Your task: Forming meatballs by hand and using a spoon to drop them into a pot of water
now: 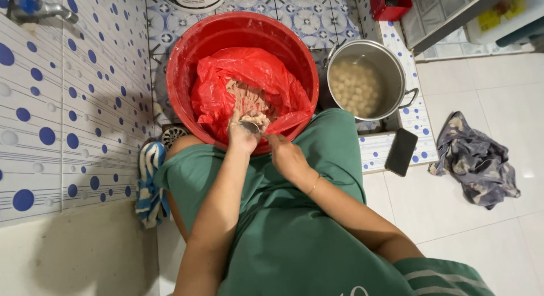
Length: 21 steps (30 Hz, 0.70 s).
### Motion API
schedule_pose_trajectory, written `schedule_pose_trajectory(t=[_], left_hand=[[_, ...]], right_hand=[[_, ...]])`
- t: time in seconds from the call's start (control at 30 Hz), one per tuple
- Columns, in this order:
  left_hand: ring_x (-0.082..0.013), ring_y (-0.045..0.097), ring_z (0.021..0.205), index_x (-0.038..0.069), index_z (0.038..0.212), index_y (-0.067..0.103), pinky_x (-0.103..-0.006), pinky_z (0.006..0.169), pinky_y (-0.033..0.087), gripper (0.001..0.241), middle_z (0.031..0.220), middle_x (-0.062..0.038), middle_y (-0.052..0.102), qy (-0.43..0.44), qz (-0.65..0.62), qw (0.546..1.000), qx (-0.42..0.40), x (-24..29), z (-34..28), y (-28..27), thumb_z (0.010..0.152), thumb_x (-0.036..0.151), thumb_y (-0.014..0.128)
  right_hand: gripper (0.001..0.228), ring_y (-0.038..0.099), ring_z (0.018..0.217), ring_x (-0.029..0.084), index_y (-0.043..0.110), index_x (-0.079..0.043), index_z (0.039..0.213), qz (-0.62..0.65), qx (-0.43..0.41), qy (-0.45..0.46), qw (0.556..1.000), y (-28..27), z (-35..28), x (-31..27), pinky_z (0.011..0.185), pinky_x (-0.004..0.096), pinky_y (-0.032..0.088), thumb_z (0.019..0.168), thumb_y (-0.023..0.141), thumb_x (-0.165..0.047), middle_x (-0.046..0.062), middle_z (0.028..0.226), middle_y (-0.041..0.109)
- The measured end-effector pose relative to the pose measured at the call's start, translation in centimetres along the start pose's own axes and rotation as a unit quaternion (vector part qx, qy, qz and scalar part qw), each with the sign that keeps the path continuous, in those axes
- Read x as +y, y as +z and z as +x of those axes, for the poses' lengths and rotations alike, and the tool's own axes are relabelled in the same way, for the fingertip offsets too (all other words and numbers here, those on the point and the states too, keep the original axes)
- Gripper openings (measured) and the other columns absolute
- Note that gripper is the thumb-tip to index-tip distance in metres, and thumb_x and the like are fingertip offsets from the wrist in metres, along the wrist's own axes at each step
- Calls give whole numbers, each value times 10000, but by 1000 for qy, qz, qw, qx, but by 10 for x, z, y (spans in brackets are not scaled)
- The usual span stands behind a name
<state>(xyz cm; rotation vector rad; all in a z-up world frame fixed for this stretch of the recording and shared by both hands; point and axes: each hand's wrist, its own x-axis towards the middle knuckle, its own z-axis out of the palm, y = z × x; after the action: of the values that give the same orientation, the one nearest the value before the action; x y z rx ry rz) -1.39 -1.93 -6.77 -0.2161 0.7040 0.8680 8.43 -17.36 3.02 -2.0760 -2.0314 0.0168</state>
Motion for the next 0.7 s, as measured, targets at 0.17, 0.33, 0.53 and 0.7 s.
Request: schedule_pose_trajectory(t=[0.17,0.33,0.53,0.7], left_hand=[[-396,695,848,-9,1005,642,-629,791,623,495,910,-205,673,26,38,999,1,-10,50,-41,932,473,727],[-251,674,764,9,1005,666,-445,777,660,211,881,-118,666,53,35,998,-14,0,9,-4,919,151,796],[-127,632,615,50,879,660,-253,621,569,172,727,-50,650,110,122,986,-35,6,-29,20,867,36,832],[-29,418,365,78,989,677,-162,322,339,121,553,31,464,170,235,955,-69,4,-57,42,943,136,773]], right_hand=[[383,755,751,295,654,-204,1288,-8,-10,-7,1000,-6,9,19,626,432,611,920,578,-126,73,978,697],[373,734,962,335,693,-173,1266,160,50,-6,986,-48,20,35,825,422,579,943,558,-45,106,1032,738],[351,704,1014,397,744,-114,1199,241,99,48,964,-56,29,73,893,464,552,925,590,43,181,1047,759],[173,745,796,254,752,-98,1134,277,120,122,945,-45,33,88,764,385,572,1021,627,-57,99,748,740]])
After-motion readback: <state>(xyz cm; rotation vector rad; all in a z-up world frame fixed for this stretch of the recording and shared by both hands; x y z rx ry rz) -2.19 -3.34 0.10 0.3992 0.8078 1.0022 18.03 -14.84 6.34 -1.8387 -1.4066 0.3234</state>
